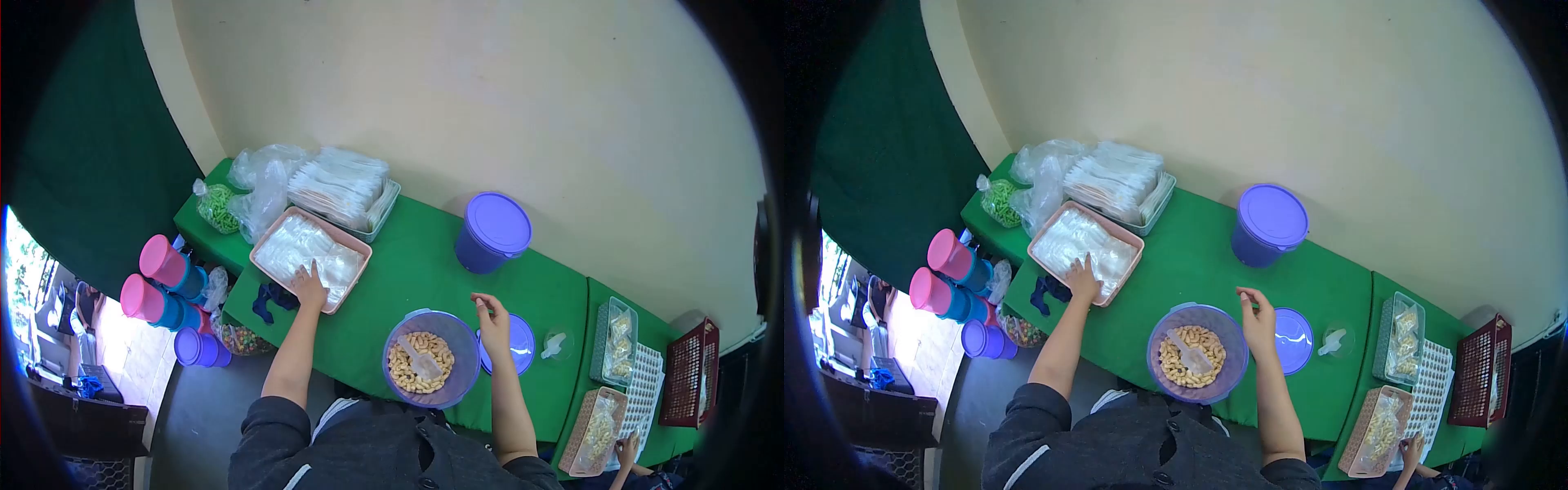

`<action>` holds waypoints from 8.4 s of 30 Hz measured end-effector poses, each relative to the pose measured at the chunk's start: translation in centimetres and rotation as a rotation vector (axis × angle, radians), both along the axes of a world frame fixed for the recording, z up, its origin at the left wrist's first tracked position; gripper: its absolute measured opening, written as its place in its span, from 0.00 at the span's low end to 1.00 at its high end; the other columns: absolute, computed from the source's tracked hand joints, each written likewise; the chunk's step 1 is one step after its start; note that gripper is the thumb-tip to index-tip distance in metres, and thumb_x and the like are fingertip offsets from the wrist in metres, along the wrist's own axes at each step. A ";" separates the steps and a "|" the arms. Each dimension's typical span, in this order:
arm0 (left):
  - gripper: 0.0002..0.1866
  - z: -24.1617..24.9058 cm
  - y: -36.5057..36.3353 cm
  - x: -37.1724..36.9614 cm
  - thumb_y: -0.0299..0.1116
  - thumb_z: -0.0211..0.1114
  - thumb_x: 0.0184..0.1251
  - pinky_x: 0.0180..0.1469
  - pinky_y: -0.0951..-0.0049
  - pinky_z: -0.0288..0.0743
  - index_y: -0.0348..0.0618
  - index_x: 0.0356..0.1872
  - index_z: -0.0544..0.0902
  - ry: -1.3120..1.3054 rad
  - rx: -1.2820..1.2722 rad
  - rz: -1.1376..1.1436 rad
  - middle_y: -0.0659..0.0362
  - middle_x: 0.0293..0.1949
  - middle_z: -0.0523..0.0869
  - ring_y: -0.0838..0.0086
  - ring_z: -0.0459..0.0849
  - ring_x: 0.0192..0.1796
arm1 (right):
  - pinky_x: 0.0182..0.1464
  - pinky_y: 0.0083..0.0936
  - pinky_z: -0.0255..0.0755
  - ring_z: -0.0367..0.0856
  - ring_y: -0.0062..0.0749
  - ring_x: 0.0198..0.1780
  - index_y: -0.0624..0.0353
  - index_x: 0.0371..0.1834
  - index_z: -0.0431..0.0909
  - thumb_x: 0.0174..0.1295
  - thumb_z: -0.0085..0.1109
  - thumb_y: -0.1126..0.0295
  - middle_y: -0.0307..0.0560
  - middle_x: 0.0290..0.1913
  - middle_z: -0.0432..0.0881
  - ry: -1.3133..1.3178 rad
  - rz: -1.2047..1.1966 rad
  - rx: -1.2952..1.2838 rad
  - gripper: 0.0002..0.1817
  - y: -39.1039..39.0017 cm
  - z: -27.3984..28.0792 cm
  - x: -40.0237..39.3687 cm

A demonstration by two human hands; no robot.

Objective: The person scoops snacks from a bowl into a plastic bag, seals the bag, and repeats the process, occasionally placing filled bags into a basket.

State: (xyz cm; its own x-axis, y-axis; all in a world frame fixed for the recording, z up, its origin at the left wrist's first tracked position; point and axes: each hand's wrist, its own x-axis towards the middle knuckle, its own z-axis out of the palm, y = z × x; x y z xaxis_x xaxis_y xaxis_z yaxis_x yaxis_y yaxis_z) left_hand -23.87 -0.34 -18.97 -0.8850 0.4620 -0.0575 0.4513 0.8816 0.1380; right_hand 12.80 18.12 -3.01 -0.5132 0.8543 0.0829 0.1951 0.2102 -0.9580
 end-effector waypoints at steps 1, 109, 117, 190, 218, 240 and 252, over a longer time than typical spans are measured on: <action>0.50 1.8 0.1 -0.1 0.40 0.73 0.50 0.71 0.41 0.48 0.60 0.74 0.52 0.000 0.004 0.004 0.45 0.70 0.63 0.53 0.62 0.71 | 0.44 0.19 0.69 0.76 0.20 0.41 0.62 0.47 0.81 0.68 0.53 0.67 0.40 0.43 0.84 0.000 0.004 0.004 0.12 -0.3 0.0 -0.3; 0.29 12.2 -2.6 17.7 0.35 0.77 0.48 0.53 0.69 0.73 0.40 0.49 0.71 -0.926 0.804 -0.557 0.56 0.44 0.81 0.71 0.81 0.49 | 0.42 0.28 0.67 0.72 0.35 0.50 0.53 0.34 0.85 0.54 0.56 0.66 0.42 0.46 0.79 -1.102 0.966 1.367 0.10 -3.2 -6.6 -1.3; 0.33 17.3 -0.9 19.6 0.32 0.78 0.40 0.50 0.66 0.75 0.43 0.48 0.69 -0.902 0.689 -0.681 0.53 0.41 0.81 0.64 0.82 0.46 | 0.41 0.30 0.68 0.79 0.33 0.36 0.58 0.29 0.76 0.53 0.55 0.68 0.43 0.31 0.80 -0.962 0.593 1.359 0.05 -3.6 -3.1 -0.3; 0.35 14.6 7.0 22.8 0.34 0.78 0.39 0.59 0.59 0.69 0.47 0.54 0.72 -0.542 0.900 -0.820 0.52 0.50 0.77 0.57 0.76 0.55 | 0.49 0.21 0.72 0.77 0.24 0.47 0.69 0.50 0.77 0.62 0.62 0.76 0.46 0.47 0.78 0.189 0.137 0.084 0.14 -2.8 8.1 3.2; 0.46 16.1 5.1 18.0 0.30 0.76 0.43 0.64 0.61 0.66 0.47 0.67 0.62 -0.339 0.816 -1.165 0.53 0.57 0.77 0.59 0.74 0.61 | 0.39 0.27 0.81 0.85 0.34 0.40 0.62 0.51 0.77 0.60 0.54 0.77 0.49 0.39 0.84 -0.321 0.654 -0.462 0.15 -0.4 -9.6 -5.1; 0.54 20.2 4.0 16.7 0.25 0.76 0.45 0.60 0.65 0.67 0.46 0.67 0.43 -0.602 1.462 -0.681 0.54 0.54 0.63 0.66 0.69 0.58 | 0.47 0.24 0.81 0.84 0.32 0.43 0.70 0.51 0.74 0.71 0.52 0.62 0.51 0.42 0.82 0.359 0.073 -0.642 0.19 0.7 4.2 5.8; 0.54 16.9 5.2 21.3 0.27 0.78 0.42 0.62 0.60 0.66 0.46 0.68 0.48 -0.563 1.121 -0.998 0.50 0.53 0.68 0.62 0.71 0.58 | 0.43 0.27 0.84 0.85 0.32 0.41 0.71 0.46 0.76 0.69 0.56 0.65 0.51 0.40 0.82 0.429 -0.044 -0.175 0.16 -3.0 9.7 5.0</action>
State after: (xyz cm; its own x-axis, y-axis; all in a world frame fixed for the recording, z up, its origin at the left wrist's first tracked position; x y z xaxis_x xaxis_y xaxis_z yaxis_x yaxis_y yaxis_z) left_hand -2.62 4.82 -2.11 -0.2018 0.8462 0.4931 0.4282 -0.3766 0.8215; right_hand 17.82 15.08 6.70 -0.4270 0.8945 0.1325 -0.2213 0.0387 -0.9744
